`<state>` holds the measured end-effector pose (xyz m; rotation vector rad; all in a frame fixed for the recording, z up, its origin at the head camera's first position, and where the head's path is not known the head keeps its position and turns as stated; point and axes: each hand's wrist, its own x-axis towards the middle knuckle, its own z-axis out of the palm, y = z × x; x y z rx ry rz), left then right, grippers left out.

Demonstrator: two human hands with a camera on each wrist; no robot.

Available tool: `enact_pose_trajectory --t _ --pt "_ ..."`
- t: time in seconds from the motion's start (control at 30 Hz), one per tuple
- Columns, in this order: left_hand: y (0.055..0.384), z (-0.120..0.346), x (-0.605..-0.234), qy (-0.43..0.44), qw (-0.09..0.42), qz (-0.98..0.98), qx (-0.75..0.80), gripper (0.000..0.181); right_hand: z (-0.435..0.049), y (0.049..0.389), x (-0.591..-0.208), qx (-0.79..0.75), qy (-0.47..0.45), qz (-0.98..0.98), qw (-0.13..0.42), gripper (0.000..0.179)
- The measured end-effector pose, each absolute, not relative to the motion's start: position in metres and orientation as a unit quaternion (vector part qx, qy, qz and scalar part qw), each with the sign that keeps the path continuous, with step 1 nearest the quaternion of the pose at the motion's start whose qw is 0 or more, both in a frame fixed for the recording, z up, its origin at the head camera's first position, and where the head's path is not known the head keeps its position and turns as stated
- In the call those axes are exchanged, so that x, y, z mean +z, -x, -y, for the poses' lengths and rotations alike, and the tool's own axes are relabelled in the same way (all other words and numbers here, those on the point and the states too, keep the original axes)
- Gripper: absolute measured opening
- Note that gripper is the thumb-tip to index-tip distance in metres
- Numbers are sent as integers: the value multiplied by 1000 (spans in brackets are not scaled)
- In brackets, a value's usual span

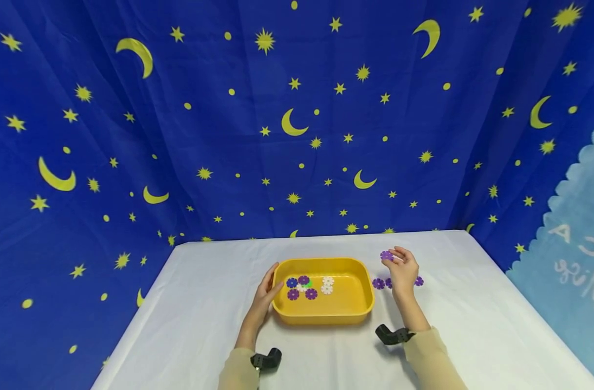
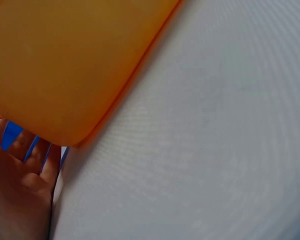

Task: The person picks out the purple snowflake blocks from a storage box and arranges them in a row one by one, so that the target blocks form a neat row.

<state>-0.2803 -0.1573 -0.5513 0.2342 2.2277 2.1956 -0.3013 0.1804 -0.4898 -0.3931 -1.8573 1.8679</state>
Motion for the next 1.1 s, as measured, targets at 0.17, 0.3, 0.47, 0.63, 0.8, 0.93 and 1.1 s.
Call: enact_pose_trajectory --t 0.17,0.3,0.47,0.63,0.8,0.93,1.1 --pt "280 156 -551 -73 2 -711 699 59 -195 303 -499 663 176 679 261 47" --pt "280 156 -550 -71 6 -716 695 60 -204 304 -507 645 192 682 285 47" --pt "274 156 -539 -75 19 -710 700 59 -217 305 -516 646 189 672 310 47" --pt "265 156 -524 -78 23 -716 694 60 -233 306 -527 645 190 655 345 47" --pt "263 155 -522 -79 24 -715 695 60 -246 305 -535 645 214 644 351 50" --pt "263 155 -521 -77 27 -712 698 60 -251 306 -539 643 243 642 340 51" --pt "263 155 -520 -81 24 -715 694 60 -257 304 -543 632 295 634 334 52"
